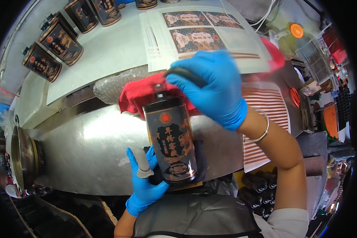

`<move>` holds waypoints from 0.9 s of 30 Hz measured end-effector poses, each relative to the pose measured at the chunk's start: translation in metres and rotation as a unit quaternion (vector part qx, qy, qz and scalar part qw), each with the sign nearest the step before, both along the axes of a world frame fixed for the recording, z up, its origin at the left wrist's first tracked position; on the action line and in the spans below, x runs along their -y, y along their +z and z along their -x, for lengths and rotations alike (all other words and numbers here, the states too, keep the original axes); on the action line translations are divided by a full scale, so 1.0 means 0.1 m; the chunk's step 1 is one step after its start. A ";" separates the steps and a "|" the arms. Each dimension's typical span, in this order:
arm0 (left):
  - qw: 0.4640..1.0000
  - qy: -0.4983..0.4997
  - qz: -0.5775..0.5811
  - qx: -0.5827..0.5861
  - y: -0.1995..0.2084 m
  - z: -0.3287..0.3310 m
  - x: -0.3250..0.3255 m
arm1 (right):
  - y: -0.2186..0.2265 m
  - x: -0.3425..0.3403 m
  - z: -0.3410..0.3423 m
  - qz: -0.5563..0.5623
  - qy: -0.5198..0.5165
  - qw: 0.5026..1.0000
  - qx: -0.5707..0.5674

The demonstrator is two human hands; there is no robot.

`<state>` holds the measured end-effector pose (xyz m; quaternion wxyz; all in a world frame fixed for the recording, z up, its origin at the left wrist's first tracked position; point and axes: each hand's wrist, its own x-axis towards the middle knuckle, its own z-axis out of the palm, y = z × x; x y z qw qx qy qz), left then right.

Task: The person applies decorative labels to cylindrical black cans. They peel a label from a backing sheet, align it on the can, and smooth it down with a green cloth. The person repeats this process for multiple cans, handling them one at a time.

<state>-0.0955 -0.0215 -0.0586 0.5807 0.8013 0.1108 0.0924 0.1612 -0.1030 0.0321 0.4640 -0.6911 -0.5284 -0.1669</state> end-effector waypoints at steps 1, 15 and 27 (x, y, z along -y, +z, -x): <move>0.999 -0.001 -0.045 -0.017 0.05 0.03 -0.03 | 0.09 -0.02 0.04 -0.013 0.029 0.999 0.037; 0.985 0.069 -0.112 -0.108 0.16 -0.09 0.19 | 0.22 0.00 0.62 0.217 0.068 0.950 0.216; 0.978 0.133 0.161 0.011 0.20 -0.08 0.15 | -0.01 0.42 1.15 0.152 0.209 0.953 0.157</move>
